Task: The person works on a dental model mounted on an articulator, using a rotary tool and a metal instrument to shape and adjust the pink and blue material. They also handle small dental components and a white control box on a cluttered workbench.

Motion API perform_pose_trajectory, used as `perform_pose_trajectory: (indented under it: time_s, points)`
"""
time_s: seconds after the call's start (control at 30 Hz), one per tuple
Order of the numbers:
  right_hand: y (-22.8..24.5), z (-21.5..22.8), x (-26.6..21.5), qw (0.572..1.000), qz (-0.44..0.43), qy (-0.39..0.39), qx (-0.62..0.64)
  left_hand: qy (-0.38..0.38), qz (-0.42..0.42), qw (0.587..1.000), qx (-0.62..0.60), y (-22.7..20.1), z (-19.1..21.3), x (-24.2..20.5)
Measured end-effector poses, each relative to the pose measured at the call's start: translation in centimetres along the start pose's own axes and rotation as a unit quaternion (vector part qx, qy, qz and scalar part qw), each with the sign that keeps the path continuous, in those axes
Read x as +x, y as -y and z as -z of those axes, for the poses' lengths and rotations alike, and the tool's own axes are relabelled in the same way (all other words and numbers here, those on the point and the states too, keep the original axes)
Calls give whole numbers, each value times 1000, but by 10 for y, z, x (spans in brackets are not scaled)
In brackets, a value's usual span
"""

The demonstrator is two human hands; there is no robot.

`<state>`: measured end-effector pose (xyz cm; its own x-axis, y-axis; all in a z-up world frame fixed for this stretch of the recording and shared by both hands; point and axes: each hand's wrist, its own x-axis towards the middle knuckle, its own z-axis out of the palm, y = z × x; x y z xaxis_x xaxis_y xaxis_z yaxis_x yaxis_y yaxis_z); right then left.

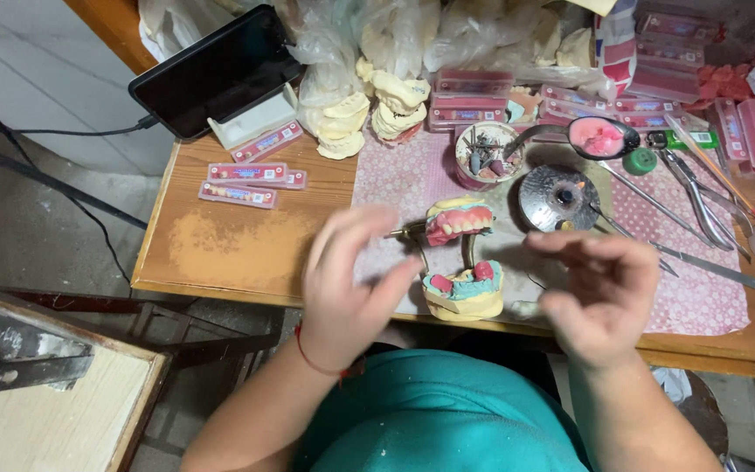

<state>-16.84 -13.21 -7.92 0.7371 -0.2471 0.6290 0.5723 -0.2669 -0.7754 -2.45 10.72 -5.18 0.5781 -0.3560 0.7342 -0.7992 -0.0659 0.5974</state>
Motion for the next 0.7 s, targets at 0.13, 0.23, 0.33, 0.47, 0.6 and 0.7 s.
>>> perform_pose_trajectory:
  time_s: [0.13, 0.23, 0.33, 0.47, 0.6, 0.7]
  points:
    - [24, -19, 33, 991, -125, -37, -36, 140, 168, 964, -149, 4, -11, 31]
    - [35, -30, 60, 981, -179, 41, -68, 182, 208, 943, -185, 7, -17, 37]
    - [32, -31, 69, 968, -170, 122, -141, 187, 165, 954, -167, 11, -18, 32]
    - [16, -21, 57, 952, -111, 170, -229, 192, 81, 965, -160, 21, -20, 22]
    - [9, -24, 54, 951, -76, 164, -250, 187, 71, 967, -156, 20, -21, 24]
    - [-1, -28, 53, 969, -16, 83, -231, 129, 95, 956, -245, 18, -25, 27]
